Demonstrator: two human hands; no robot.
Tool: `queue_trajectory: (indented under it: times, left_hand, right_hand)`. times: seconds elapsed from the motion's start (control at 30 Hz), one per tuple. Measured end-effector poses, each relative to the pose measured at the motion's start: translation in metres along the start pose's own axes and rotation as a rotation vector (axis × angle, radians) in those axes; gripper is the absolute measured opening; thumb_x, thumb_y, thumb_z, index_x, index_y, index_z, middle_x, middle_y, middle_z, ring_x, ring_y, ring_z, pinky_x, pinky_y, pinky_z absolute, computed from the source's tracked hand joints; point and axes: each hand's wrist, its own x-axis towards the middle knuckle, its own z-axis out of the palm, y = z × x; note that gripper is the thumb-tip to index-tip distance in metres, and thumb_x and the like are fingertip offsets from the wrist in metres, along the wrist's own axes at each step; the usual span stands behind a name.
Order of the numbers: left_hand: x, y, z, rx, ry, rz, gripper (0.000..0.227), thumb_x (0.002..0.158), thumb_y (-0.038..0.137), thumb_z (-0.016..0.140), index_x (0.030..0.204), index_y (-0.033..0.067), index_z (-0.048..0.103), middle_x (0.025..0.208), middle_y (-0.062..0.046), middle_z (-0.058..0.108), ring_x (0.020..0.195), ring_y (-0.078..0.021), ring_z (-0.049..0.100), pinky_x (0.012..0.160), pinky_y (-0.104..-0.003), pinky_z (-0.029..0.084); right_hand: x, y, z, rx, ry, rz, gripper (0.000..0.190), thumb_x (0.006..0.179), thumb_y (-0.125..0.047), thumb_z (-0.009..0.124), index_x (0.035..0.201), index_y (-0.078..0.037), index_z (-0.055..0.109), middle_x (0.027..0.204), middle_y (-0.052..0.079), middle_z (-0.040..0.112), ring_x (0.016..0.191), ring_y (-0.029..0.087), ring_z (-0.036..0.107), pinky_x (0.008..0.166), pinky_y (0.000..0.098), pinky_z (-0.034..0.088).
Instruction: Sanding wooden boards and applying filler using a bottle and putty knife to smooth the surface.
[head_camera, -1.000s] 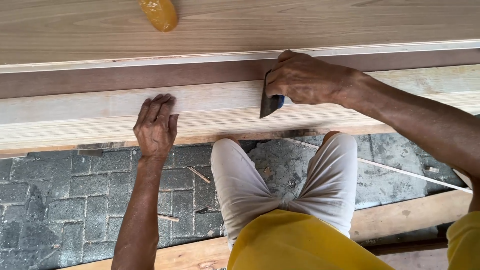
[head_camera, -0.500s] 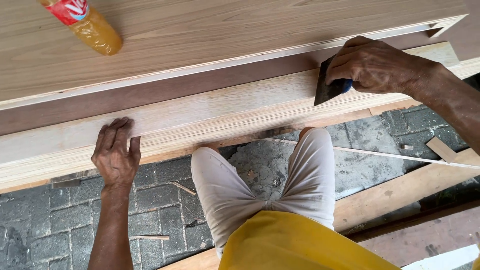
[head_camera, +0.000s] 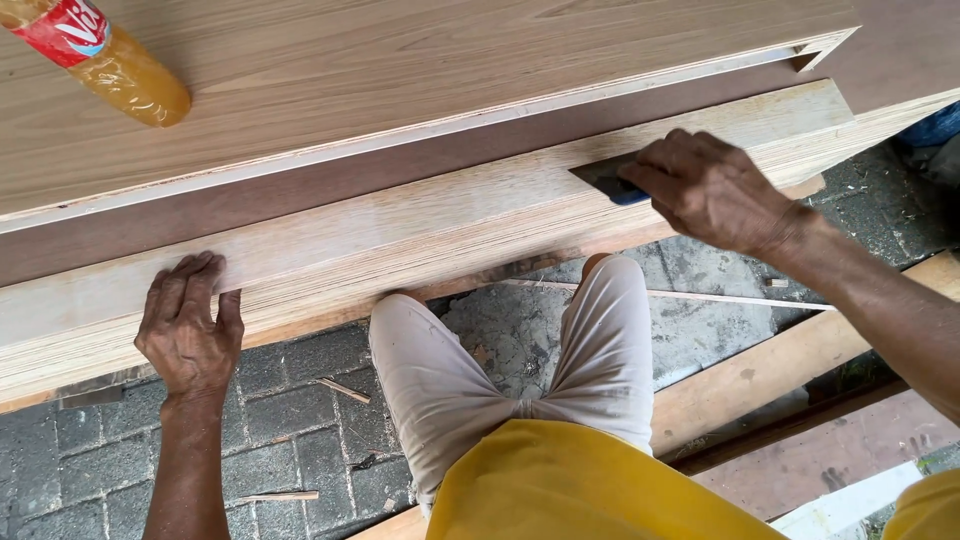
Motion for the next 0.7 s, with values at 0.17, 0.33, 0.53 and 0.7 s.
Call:
queue_trajectory:
  times: [0.17, 0.33, 0.53, 0.7]
  left_hand:
    - [-0.001, 0.0, 0.002, -0.002, 0.01, -0.001, 0.027, 0.112, 0.016, 0.066, 0.124, -0.0034, 0.08, 0.128, -0.017, 0.078, 0.12, -0.0347, 0.074, 0.111, -0.049, 0.058]
    - [0.002, 0.003, -0.001, -0.032, 0.011, 0.008, 0.029, 0.114, 0.017, 0.064, 0.125, -0.0058, 0.079, 0.128, -0.019, 0.077, 0.119, -0.0362, 0.074, 0.111, -0.05, 0.057]
    - [0.002, 0.002, -0.001, -0.02, -0.005, 0.01, 0.026, 0.111, 0.014, 0.067, 0.122, -0.0064, 0.079, 0.126, -0.019, 0.079, 0.119, -0.0347, 0.074, 0.11, -0.048, 0.058]
    - [-0.001, 0.001, 0.001, -0.005, -0.007, 0.007, 0.025, 0.113, 0.015, 0.072, 0.123, -0.0066, 0.08, 0.125, -0.02, 0.079, 0.118, -0.0351, 0.075, 0.109, -0.049, 0.061]
  right_hand:
    - [-0.054, -0.016, 0.014, -0.12, -0.108, -0.076, 0.06, 0.087, -0.004, 0.069, 0.145, -0.011, 0.057, 0.123, 0.009, 0.072, 0.101, 0.02, 0.069, 0.092, 0.0343, 0.061]
    - [-0.066, 0.033, -0.019, -0.036, 0.051, 0.07, 0.036, 0.09, -0.012, 0.082, 0.126, -0.017, 0.077, 0.117, 0.008, 0.082, 0.092, 0.019, 0.078, 0.09, 0.0372, 0.065]
    - [0.001, 0.051, -0.026, 0.091, 0.018, -0.057, 0.053, 0.078, -0.013, 0.087, 0.127, -0.028, 0.075, 0.128, -0.004, 0.079, 0.119, 0.023, 0.067, 0.103, 0.0388, 0.046]
    - [0.066, 0.034, 0.005, 0.343, -0.057, -0.384, 0.045, 0.075, 0.01, 0.073, 0.113, -0.015, 0.073, 0.122, 0.002, 0.074, 0.118, 0.026, 0.06, 0.103, 0.042, 0.054]
